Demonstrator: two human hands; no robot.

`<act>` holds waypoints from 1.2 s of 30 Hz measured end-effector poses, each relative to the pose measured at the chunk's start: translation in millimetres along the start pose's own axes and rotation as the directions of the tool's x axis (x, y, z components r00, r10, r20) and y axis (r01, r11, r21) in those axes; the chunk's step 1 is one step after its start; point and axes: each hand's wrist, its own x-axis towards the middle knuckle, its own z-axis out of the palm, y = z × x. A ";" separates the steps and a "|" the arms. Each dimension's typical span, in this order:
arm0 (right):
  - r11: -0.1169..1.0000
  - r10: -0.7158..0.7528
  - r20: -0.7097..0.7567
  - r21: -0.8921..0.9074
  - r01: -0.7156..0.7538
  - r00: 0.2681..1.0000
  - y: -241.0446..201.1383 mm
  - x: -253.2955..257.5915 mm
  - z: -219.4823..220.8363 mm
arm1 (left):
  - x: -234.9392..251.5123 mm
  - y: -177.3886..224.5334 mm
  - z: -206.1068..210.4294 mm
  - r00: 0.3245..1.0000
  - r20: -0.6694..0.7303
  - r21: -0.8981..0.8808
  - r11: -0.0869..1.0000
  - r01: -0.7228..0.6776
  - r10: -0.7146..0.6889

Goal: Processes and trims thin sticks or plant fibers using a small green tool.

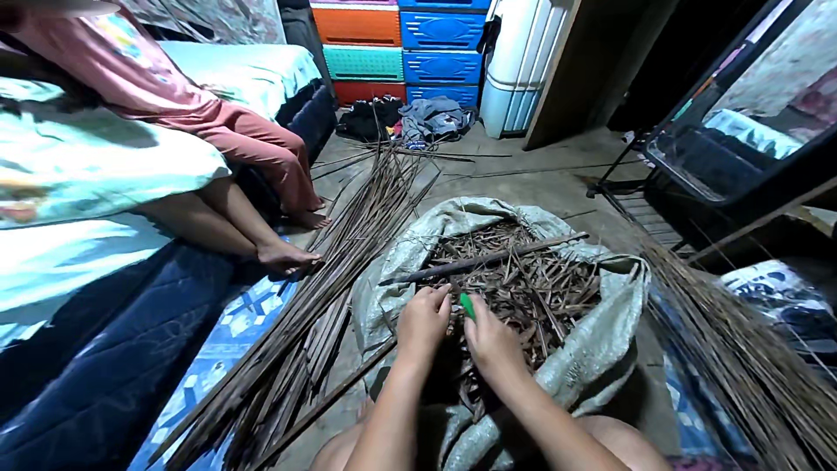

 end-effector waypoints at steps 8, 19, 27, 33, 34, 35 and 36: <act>0.997 -0.037 -0.001 -0.073 0.037 0.999 -1.8 -3.7 19.2 | -1.9 -1.6 1.4 1.000 -0.001 -0.013 1.000 -0.007 0.007; 0.991 -0.028 -0.293 -0.131 -0.012 0.956 13.3 13.7 25.6 | -4.6 -2.0 -7.3 0.997 0.072 -0.083 0.996 -0.017 0.023; 0.990 0.096 -0.275 0.122 -0.064 0.957 24.6 22.8 -9.1 | -2.8 -13.4 -22.9 0.996 0.091 -0.111 0.993 0.028 -0.018; 0.745 0.004 -0.231 0.649 0.151 0.973 13.5 15.2 18.6 | -8.2 -6.6 -19.2 0.963 0.257 -0.157 0.987 -0.038 0.078; 0.724 0.062 -0.201 0.684 0.095 0.978 14.6 17.8 21.1 | -9.7 -6.2 -17.3 0.952 0.285 -0.170 0.983 -0.067 0.114; 0.709 0.104 -0.170 0.704 0.047 0.980 17.4 21.5 22.8 | -10.2 -6.4 -15.0 0.937 0.320 -0.170 0.981 -0.091 0.142; 0.686 0.126 -0.137 0.728 0.013 0.983 20.8 24.8 22.8 | -9.7 -7.7 -12.6 0.921 0.351 -0.168 0.979 -0.113 0.167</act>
